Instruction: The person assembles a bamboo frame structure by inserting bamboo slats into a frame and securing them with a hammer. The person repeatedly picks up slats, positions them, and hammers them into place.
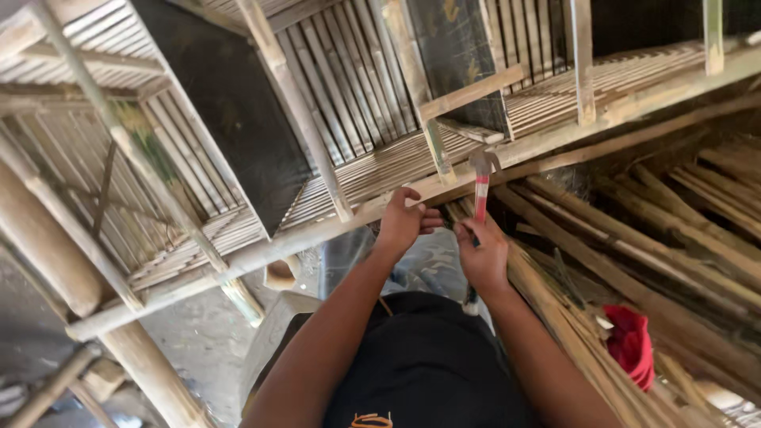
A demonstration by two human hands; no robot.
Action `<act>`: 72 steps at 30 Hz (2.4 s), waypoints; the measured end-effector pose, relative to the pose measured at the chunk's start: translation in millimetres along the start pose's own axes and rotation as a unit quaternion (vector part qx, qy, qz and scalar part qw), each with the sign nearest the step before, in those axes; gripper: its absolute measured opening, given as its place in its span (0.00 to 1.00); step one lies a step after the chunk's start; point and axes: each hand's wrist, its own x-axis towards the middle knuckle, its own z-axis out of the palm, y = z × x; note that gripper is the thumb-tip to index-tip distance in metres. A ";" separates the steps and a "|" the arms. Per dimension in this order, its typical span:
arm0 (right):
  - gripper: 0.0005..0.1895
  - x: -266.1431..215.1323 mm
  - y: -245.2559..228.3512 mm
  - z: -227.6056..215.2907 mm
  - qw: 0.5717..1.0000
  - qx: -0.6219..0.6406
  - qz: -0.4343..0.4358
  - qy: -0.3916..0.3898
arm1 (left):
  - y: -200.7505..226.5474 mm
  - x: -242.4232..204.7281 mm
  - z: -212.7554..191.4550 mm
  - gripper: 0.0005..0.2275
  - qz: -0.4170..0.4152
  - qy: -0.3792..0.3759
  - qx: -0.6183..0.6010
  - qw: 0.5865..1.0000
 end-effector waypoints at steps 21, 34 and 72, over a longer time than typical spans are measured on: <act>0.02 -75.8 6.6 80.6 0.988 0.048 0.041 0.141 | 6.4 94.3 -5.3 0.06 0.534 -0.084 0.491 0.683; 0.05 -75.5 -0.7 94.2 0.977 0.114 -0.002 0.178 | -11.3 128.7 -20.8 0.05 0.546 -0.102 0.557 0.618; 0.12 -77.1 31.0 108.0 0.992 0.021 0.020 0.126 | 70.2 173.1 67.5 0.12 0.226 -0.156 0.841 0.467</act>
